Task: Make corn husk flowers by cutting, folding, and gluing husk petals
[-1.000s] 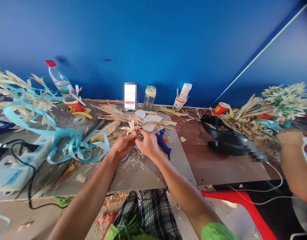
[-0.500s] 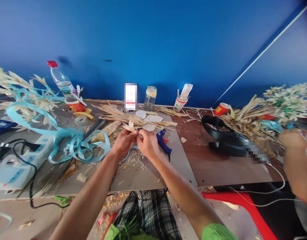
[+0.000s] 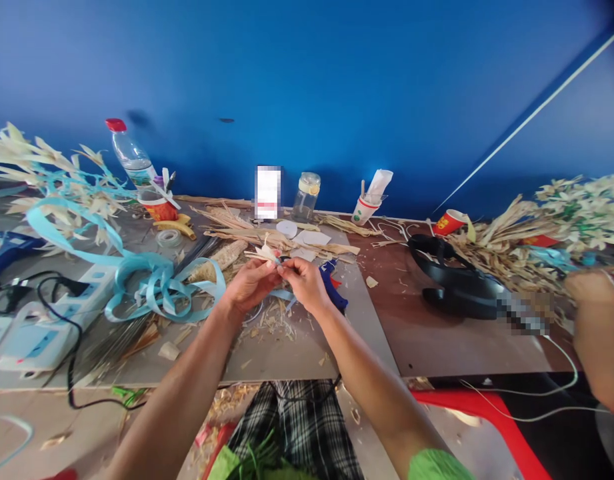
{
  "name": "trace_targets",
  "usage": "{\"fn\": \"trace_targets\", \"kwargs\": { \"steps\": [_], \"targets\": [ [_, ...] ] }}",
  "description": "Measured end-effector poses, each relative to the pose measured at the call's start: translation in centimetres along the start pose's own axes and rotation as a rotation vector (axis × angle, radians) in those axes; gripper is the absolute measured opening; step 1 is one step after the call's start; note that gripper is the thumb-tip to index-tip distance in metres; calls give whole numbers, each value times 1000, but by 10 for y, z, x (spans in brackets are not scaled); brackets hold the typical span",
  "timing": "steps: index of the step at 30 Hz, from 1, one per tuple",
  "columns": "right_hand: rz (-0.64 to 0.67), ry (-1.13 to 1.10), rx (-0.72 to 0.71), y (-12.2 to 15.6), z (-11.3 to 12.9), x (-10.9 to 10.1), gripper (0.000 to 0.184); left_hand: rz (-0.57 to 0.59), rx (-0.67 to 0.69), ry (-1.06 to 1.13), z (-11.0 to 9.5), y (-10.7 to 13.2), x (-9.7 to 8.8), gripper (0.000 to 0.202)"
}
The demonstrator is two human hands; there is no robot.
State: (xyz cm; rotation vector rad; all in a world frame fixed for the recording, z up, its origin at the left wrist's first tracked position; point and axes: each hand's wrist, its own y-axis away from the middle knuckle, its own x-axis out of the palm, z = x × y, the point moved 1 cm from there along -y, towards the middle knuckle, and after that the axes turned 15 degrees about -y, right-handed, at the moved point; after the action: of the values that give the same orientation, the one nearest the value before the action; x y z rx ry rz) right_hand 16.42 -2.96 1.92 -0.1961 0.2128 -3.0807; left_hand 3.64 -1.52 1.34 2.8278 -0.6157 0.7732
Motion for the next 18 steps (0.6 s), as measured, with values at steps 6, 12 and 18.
{"fn": "trace_targets", "kwargs": {
  "steps": [6, 12, 18],
  "targets": [
    [-21, -201, 131, -5, -4, -1, 21, -57, 24, -123, 3, -2, 0, 21],
    [11, 39, 97, -5, -6, -3, 22, -126, 4, -291, 7, -4, -4, 25],
    [2, 236, 68, -2, 1, -6, 26, -173, 21, -336, 8, -7, -9, 29]
  ]
}}
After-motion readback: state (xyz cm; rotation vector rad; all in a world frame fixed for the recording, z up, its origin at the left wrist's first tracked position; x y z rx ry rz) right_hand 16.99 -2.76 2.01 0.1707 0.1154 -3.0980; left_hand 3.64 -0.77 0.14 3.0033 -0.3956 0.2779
